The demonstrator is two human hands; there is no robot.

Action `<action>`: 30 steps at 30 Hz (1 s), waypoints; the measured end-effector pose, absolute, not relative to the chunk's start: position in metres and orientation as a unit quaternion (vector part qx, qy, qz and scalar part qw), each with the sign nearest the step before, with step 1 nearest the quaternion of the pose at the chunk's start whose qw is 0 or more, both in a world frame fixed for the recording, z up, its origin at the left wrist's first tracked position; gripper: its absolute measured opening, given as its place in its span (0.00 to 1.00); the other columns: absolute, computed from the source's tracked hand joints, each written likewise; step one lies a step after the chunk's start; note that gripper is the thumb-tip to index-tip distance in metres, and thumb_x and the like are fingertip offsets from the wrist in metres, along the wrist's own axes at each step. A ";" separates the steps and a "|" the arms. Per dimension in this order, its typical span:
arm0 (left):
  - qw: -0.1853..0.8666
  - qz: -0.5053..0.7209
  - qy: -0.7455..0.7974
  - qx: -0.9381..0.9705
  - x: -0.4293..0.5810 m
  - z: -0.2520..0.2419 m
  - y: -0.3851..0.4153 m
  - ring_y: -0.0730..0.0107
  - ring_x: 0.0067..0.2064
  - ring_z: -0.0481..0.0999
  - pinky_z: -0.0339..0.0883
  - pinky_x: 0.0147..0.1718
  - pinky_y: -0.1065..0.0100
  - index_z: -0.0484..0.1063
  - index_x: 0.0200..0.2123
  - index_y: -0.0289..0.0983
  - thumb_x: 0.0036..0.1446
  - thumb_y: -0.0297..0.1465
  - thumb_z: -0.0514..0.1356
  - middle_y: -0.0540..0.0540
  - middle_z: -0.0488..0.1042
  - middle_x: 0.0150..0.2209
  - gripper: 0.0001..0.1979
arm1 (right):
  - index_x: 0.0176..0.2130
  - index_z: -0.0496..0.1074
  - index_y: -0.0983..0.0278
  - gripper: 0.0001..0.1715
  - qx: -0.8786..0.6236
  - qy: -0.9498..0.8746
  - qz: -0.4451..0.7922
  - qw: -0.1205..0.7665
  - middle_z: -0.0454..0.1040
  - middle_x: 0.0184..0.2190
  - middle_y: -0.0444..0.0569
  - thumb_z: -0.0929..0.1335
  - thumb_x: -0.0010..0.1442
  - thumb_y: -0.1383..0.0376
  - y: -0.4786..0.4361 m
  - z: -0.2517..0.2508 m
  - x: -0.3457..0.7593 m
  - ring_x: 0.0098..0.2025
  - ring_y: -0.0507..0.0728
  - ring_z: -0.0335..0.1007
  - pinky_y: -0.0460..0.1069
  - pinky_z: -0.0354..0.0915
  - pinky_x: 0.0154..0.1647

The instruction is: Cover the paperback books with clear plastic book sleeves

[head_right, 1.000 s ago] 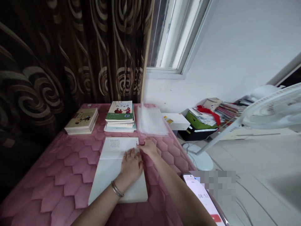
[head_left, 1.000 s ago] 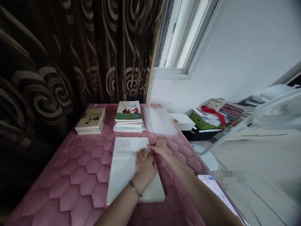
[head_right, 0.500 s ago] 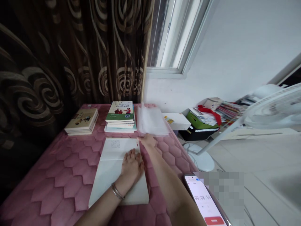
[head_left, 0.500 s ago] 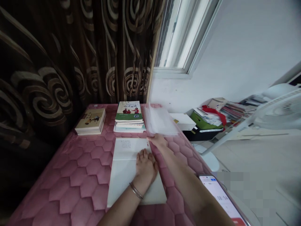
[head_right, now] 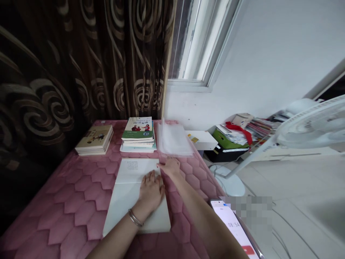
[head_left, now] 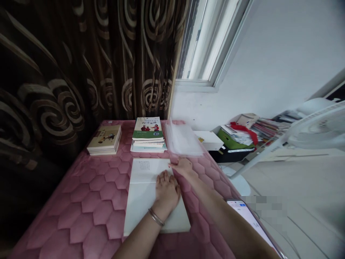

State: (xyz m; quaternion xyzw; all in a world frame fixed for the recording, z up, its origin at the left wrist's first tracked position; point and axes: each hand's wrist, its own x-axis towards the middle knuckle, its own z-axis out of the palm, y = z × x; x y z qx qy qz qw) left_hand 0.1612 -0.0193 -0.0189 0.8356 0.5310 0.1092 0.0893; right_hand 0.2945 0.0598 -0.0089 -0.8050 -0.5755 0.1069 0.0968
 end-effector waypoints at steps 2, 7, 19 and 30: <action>0.088 0.110 0.531 0.836 0.161 -0.020 -0.019 0.51 0.64 0.57 0.49 0.62 0.50 0.66 0.58 0.31 0.63 0.37 0.48 0.33 0.60 0.63 0.25 | 0.42 0.72 0.66 0.28 -0.797 -0.586 0.113 0.089 0.75 0.44 0.59 0.70 0.51 0.47 0.046 -0.007 0.295 0.50 0.65 0.69 0.54 0.61 0.46; 0.095 0.108 0.531 0.835 0.162 -0.022 -0.019 0.51 0.64 0.57 0.49 0.62 0.51 0.65 0.59 0.30 0.62 0.37 0.49 0.32 0.59 0.64 0.26 | 0.43 0.72 0.64 0.26 -0.793 -0.592 0.124 0.079 0.75 0.44 0.57 0.70 0.52 0.48 0.028 -0.007 0.296 0.50 0.66 0.69 0.57 0.61 0.48; 0.109 0.101 0.541 0.828 0.163 -0.019 -0.019 0.50 0.64 0.57 0.49 0.61 0.51 0.66 0.58 0.32 0.61 0.37 0.50 0.34 0.59 0.64 0.25 | 0.48 0.72 0.69 0.35 -0.847 -0.509 0.112 0.102 0.75 0.47 0.66 0.66 0.54 0.44 0.088 -0.013 0.292 0.52 0.69 0.70 0.59 0.61 0.51; 0.125 0.083 0.523 0.839 0.145 -0.013 -0.007 0.57 0.64 0.58 0.47 0.63 0.54 0.62 0.61 0.32 0.63 0.40 0.46 0.36 0.60 0.64 0.28 | 0.49 0.71 0.74 0.33 -0.842 -0.528 0.061 0.097 0.74 0.46 0.70 0.63 0.60 0.49 0.081 -0.013 0.282 0.52 0.71 0.68 0.61 0.60 0.50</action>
